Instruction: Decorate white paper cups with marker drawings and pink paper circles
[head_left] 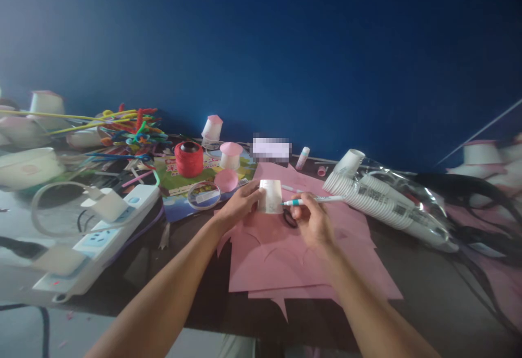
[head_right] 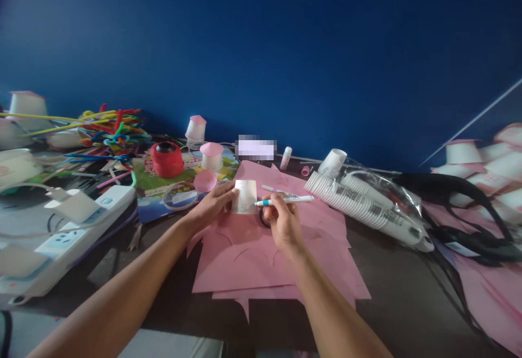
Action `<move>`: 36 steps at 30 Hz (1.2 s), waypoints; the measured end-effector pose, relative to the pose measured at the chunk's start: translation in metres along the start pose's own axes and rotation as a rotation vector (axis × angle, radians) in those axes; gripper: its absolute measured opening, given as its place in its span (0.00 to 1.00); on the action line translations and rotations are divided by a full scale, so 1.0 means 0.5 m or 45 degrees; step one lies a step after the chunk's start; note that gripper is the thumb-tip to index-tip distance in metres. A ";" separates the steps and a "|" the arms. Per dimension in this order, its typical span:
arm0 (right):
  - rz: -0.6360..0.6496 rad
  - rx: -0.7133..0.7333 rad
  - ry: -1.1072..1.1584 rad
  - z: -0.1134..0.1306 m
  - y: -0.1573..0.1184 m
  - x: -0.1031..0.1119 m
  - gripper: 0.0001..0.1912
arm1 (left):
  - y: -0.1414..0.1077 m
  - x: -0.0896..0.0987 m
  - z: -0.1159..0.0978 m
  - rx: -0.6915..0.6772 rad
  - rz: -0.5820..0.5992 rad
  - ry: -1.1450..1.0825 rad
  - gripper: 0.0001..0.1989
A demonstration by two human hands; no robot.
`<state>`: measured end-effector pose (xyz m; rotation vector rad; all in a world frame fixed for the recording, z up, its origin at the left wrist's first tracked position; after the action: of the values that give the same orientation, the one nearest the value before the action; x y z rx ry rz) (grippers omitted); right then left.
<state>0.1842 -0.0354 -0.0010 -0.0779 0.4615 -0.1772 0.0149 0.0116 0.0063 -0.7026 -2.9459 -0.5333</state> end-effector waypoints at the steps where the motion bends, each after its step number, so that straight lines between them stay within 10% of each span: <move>1: 0.012 0.014 -0.027 -0.001 -0.001 0.000 0.12 | 0.000 0.000 0.000 -0.011 -0.006 0.027 0.18; 15: 0.090 0.341 -0.648 0.003 -0.020 0.002 0.12 | 0.006 -0.002 -0.006 -0.022 0.061 0.068 0.18; 36: 0.065 0.324 -0.624 0.004 -0.021 0.000 0.12 | 0.006 -0.002 -0.005 -0.024 0.028 0.082 0.18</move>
<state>0.1833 -0.0454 0.0019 0.1386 -0.0498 -0.1587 0.0171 0.0127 0.0095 -0.7051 -2.8741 -0.5713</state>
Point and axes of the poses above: each hand's wrist, its own y-axis towards the middle knuckle, its own x-axis out of the back of the hand, z = x × y, the point moved 2 cm from there along y, towards the middle knuckle, and after that the axes turned 11 degrees about -x, right-handed, at the moved point
